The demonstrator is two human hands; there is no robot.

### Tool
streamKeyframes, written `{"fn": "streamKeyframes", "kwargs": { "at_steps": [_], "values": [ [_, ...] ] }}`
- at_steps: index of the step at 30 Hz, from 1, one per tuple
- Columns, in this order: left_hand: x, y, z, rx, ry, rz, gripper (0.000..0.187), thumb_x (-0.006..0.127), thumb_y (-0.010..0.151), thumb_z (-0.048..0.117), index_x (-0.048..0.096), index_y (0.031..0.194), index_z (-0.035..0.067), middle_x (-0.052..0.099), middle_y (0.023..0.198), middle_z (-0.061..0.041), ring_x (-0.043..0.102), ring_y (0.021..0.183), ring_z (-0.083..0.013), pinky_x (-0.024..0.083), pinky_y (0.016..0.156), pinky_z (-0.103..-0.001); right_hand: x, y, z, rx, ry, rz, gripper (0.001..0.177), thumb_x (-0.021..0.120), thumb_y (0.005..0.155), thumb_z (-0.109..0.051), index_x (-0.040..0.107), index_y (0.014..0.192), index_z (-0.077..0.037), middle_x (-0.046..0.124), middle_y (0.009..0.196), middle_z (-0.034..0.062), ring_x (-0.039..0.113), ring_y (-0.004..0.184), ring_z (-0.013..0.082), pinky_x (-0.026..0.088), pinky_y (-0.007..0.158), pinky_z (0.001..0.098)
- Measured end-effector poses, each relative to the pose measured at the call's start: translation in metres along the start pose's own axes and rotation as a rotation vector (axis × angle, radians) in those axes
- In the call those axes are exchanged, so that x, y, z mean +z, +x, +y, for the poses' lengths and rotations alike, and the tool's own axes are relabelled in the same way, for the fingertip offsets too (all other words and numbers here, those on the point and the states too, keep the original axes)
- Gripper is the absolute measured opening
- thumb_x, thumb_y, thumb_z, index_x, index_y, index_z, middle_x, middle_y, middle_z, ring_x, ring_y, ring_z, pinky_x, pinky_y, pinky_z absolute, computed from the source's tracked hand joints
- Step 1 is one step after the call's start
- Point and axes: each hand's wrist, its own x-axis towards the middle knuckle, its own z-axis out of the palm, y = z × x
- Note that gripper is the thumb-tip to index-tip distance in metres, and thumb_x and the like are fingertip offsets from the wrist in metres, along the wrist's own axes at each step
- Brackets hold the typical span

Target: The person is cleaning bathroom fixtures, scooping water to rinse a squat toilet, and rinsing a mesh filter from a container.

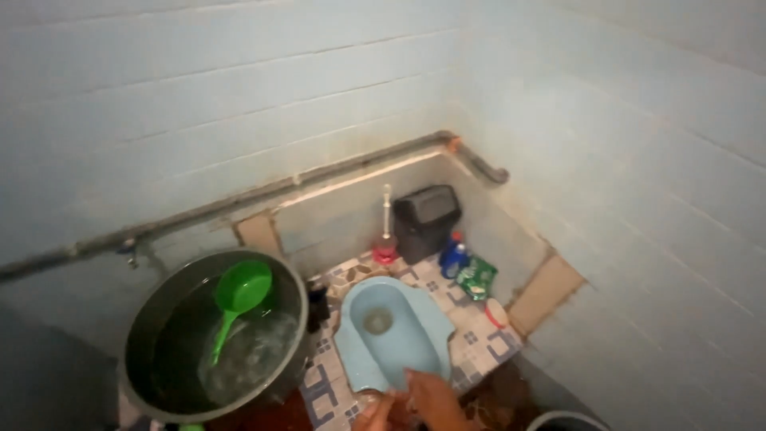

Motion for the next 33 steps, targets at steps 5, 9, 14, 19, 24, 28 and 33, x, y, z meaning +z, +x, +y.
{"fn": "streamKeyframes", "kwargs": {
  "at_steps": [5,9,14,19,24,28,33],
  "values": [
    [0.1,-0.002,0.044,-0.007,-0.004,0.028,0.039,0.081,0.088,0.035,0.071,0.081,-0.002,0.07,0.067,-0.011,0.063,0.055,-0.0233,0.05,0.052,-0.038,-0.067,-0.003,0.029,0.546,0.398,-0.11,0.027,0.064,0.095,-0.014,0.075,0.119,-0.006,0.079,0.099,0.0147,0.074,0.092,0.0225,0.057,0.084,0.0327],
    [0.174,-0.029,0.043,0.112,0.317,-0.052,0.036,0.072,0.093,0.036,0.076,0.084,0.002,0.071,0.07,-0.007,0.061,0.059,-0.0169,0.048,0.054,-0.032,-0.121,-0.021,0.046,0.472,0.498,0.067,0.024,0.065,0.09,-0.006,0.078,0.11,-0.001,0.082,0.094,0.0105,0.076,0.087,0.0173,0.059,0.08,0.0302],
    [0.268,-0.1,0.049,0.094,0.28,-0.192,0.026,0.068,0.092,0.027,0.077,0.108,0.01,0.077,0.087,-0.001,0.065,0.073,-0.0127,0.048,0.063,-0.028,-0.162,-0.048,0.108,0.462,0.687,0.119,0.033,0.054,0.089,0.004,0.076,0.114,0.005,0.078,0.088,0.014,0.075,0.079,0.02,0.06,0.076,0.031],
    [0.313,-0.122,0.042,0.098,0.346,-0.283,0.03,0.06,0.097,0.025,0.075,0.117,0.008,0.078,0.096,-0.003,0.07,0.085,-0.013,0.053,0.074,-0.027,-0.209,-0.051,0.128,0.617,1.116,0.131,0.039,0.05,0.085,0.009,0.069,0.119,0.009,0.078,0.104,0.0175,0.077,0.091,0.0267,0.064,0.082,0.037],
    [0.321,-0.09,0.03,0.098,0.328,-0.273,0.034,0.058,0.096,0.022,0.073,0.124,0.01,0.076,0.107,-0.004,0.068,0.091,-0.0156,0.054,0.077,-0.031,-0.234,-0.041,0.137,0.773,0.967,0.147,0.032,0.06,0.089,-0.001,0.071,0.119,0.003,0.078,0.108,0.0139,0.075,0.099,0.0242,0.062,0.084,0.0364],
    [0.323,-0.06,0.036,0.097,0.329,-0.297,0.043,0.058,0.095,0.032,0.068,0.132,0.012,0.071,0.121,-0.008,0.069,0.105,-0.0206,0.056,0.086,-0.037,-0.224,-0.033,0.166,0.803,0.931,0.164,0.031,0.06,0.09,-0.006,0.074,0.117,0.0,0.079,0.108,0.0133,0.074,0.099,0.0236,0.063,0.081,0.0373],
    [0.345,-0.031,0.06,0.038,0.33,-0.299,0.048,0.057,0.095,0.037,0.066,0.135,0.013,0.067,0.127,-0.008,0.067,0.114,-0.0225,0.055,0.091,-0.04,-0.255,0.004,0.145,0.825,0.872,0.188,0.029,0.061,0.092,-0.01,0.075,0.115,0.001,0.078,0.106,0.0154,0.074,0.095,0.0243,0.063,0.079,0.0367]
  ]
}}
